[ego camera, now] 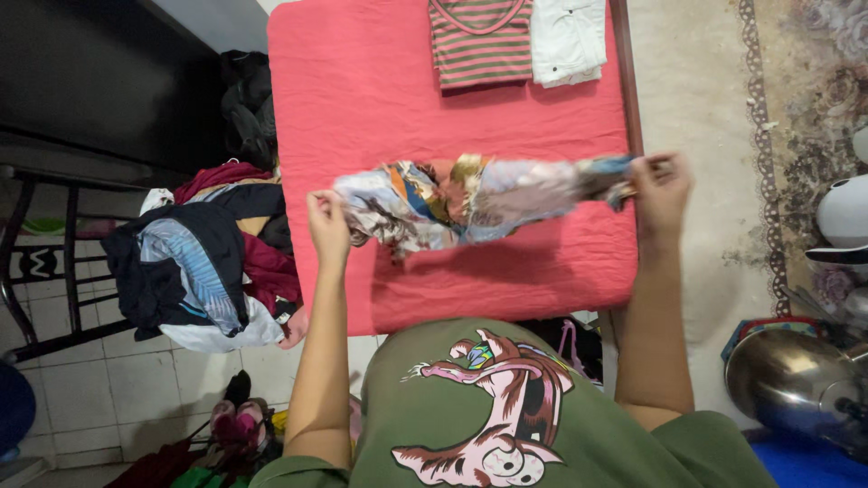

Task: The person folds several garments on a red bedsheet, including a white short, a striped top, and a patterned shirt. Each item is smoothed, folded into a compact rectangle, and stacked on the bed.

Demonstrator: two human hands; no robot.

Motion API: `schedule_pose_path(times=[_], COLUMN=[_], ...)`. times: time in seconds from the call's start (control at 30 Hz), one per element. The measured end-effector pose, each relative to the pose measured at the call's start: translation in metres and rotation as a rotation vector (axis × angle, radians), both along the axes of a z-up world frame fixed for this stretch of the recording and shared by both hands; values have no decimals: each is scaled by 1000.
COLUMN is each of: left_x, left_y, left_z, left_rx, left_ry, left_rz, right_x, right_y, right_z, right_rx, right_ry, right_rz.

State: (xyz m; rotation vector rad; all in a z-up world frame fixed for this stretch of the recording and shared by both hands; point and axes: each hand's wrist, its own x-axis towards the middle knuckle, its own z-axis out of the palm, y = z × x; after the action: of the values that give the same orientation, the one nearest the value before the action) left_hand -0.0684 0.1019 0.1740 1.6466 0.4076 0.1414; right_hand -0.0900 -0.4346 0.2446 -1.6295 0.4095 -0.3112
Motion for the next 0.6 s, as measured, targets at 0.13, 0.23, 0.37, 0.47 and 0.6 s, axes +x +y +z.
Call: schedule_pose_path(times=[0.13, 0.23, 0.37, 0.47, 0.6], left_x=[-18, -24, 0, 29, 45], left_y=[-21, -53, -96, -116, -116], left_z=[-31, -47, -76, -110, -156], left_rx=[509, 580, 687, 749, 659], left_ry=[-193, -21, 185, 288, 473], left_rz=[-105, -245, -236, -79, -259], right_x=[-8, -5, 7, 17, 22], right_y=[23, 66, 135, 178, 207], right_z=[-67, -109, -140, -142, -128], right_rx=[-679, -496, -478, -429, -442], right_ry=[63, 198, 173, 91, 298], right_rz=[225, 287, 444, 570, 658])
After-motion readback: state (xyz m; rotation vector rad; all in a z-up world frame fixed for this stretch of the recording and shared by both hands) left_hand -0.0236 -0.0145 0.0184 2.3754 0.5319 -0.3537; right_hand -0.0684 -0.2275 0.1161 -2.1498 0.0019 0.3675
